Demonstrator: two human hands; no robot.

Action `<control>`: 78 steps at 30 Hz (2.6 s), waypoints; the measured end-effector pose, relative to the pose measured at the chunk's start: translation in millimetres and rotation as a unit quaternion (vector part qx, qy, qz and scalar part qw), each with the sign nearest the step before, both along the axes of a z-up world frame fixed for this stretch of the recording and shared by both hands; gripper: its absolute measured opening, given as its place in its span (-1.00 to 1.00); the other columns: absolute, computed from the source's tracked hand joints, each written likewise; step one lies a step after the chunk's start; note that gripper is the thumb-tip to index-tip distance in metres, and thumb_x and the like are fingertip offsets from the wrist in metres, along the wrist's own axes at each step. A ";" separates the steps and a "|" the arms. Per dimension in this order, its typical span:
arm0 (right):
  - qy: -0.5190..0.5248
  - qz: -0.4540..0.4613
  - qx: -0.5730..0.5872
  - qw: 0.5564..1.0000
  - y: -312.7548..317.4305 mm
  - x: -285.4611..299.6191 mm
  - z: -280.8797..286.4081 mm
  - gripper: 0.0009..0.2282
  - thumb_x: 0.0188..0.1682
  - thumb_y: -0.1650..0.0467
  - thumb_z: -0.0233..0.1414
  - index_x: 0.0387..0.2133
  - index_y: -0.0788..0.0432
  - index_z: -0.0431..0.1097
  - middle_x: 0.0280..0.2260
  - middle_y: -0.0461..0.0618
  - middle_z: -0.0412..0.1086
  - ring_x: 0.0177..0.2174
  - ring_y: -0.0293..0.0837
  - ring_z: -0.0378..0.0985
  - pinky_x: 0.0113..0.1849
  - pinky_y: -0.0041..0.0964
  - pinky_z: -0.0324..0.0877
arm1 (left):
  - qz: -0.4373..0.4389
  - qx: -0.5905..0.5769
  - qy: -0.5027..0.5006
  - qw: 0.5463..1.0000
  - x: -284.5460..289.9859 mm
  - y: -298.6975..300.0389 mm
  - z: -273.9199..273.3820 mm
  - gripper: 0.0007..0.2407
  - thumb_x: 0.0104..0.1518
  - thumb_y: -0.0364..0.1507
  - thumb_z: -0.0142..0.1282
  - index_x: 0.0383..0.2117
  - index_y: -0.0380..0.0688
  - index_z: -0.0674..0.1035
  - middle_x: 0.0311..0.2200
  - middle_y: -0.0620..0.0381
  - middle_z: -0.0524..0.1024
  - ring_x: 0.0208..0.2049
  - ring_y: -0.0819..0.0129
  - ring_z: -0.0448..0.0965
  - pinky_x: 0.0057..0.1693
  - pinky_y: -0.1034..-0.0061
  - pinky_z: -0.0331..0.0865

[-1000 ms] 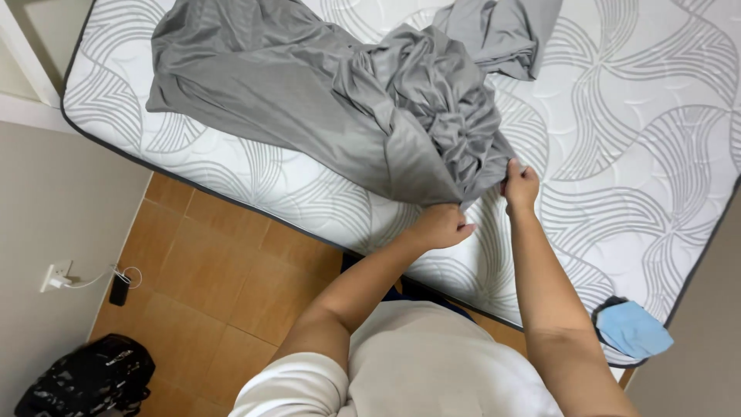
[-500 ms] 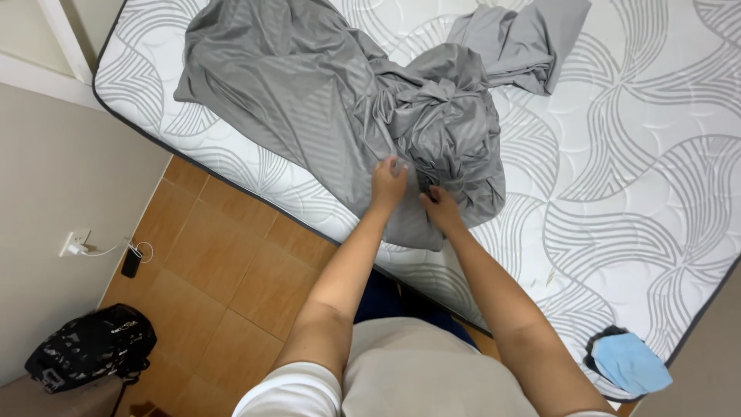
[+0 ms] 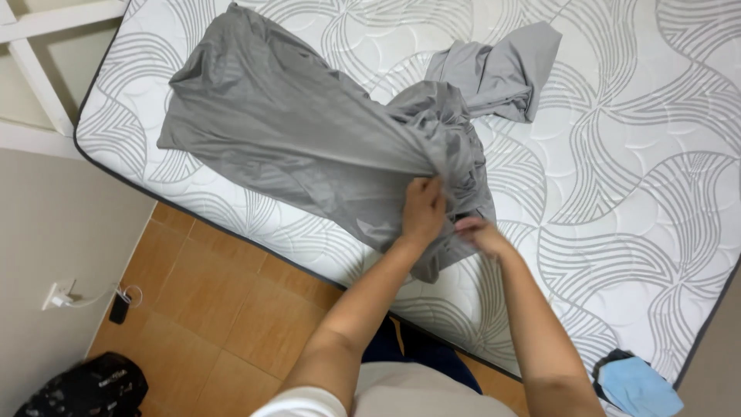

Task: The person folds a blue and white chevron-patterned pillowcase on a mattress, then places it on a wooden shelf. They then unfold and fold a gray pillowcase on the mattress before placing it on the same shelf.

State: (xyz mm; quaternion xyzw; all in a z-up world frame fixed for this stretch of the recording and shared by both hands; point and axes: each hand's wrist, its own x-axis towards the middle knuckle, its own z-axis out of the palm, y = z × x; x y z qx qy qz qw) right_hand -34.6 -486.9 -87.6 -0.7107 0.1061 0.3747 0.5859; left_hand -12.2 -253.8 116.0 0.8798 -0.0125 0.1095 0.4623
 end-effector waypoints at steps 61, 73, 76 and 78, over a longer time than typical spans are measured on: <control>-0.179 -0.477 0.347 0.788 -62.6 91.1 113.5 -0.88 0.26 0.40 -0.18 -0.12 0.18 0.29 -0.27 0.04 0.48 -0.40 -0.14 0.53 -0.33 -0.23 0.38 | -0.052 0.354 0.307 0.882 82.1 6.0 27.0 -0.61 0.13 -0.23 0.07 0.04 -0.15 0.57 -0.11 -0.14 0.62 0.13 -0.08 0.43 0.35 -0.07 0.02; 0.064 -0.145 0.366 0.917 35.2 66.6 102.8 -0.69 0.06 0.50 -0.08 0.09 0.19 0.28 -0.07 0.09 0.45 -0.35 -0.13 0.53 -0.29 -0.25 0.48 | -0.081 0.172 0.072 0.979 22.4 66.6 8.6 -0.53 -0.20 -0.60 0.17 -0.02 -0.01 0.58 -0.23 0.05 0.53 0.00 0.00 0.45 0.28 0.04 0.17; -0.065 -0.279 0.151 0.946 26.4 92.3 37.5 -0.72 0.07 0.43 0.00 0.05 0.24 0.34 -0.05 0.02 0.44 -0.27 -0.16 0.54 -0.28 -0.29 0.41 | -0.020 0.145 0.037 0.989 13.5 97.0 25.2 -0.55 -0.22 -0.64 0.11 -0.08 -0.03 0.61 -0.34 0.00 0.44 -0.10 -0.04 0.41 0.15 0.16 0.25; -0.223 -0.221 -0.060 0.948 22.0 95.9 -18.2 -0.68 0.04 0.34 0.06 0.00 0.26 0.43 -0.07 0.13 0.51 -0.13 -0.02 0.59 -0.11 -0.14 0.47 | 0.011 0.097 0.018 0.995 8.4 112.7 32.2 -0.52 -0.27 -0.69 0.03 -0.09 -0.10 0.58 -0.36 -0.01 0.39 -0.15 -0.02 0.40 0.13 0.19 0.25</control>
